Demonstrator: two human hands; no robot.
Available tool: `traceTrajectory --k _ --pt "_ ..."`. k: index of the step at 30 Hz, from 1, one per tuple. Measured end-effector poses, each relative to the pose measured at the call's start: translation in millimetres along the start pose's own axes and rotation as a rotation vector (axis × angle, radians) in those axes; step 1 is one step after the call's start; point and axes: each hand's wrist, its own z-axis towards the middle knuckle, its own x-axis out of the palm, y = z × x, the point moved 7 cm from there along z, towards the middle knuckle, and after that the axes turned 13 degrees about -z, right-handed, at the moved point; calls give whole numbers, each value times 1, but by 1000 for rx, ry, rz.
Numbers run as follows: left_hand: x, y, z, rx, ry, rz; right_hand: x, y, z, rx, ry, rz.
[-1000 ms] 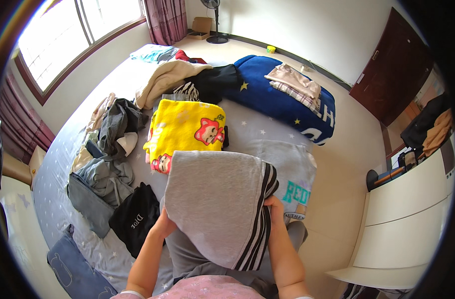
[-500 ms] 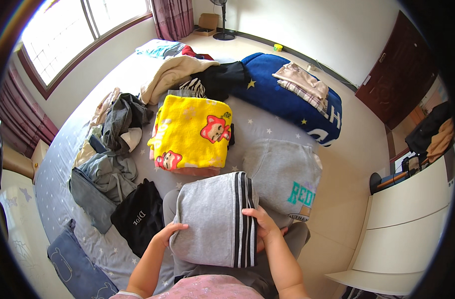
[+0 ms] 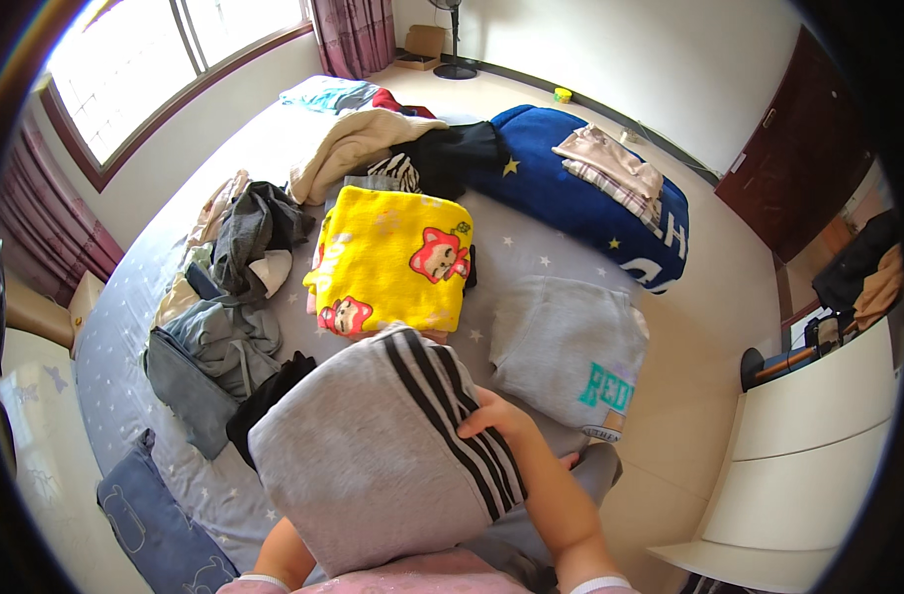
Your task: The person sits on a bed and folds various garments, including a grey sweatshirt, a black t-shirt, a yellow towel, a grey hoodie, a beige shirt, and blue jeans. Each item is smoothed, folded, and stacked on the bed.
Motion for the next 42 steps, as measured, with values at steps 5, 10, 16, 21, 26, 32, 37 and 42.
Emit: traceTrajectory --k 5,10,16,21,26,32,37,42 --pt "22 -42 -9 229 -32 142 17 31 45 161 145 -235" --pt "6 -46 -64 85 143 106 40 49 104 100 521 -857" --pt "-107 -18 -102 149 -305 -207 61 17 157 -330 -234 -1672" --pt "-98 -38 -110 159 -483 211 90 -65 94 -662 -144 -1875" --pt "-33 -91 -80 875 -364 1676 93 -98 77 -618 -187 -2044" --pt "6 -68 -44 938 -360 1802 73 -84 82 -456 -463 -1996" --pt "-14 -76 -43 915 -473 1780 1 -91 73 -291 -802 -1696" --pt "-7 -82 -41 909 -532 1914 -95 -128 57 -92 -894 -1014"
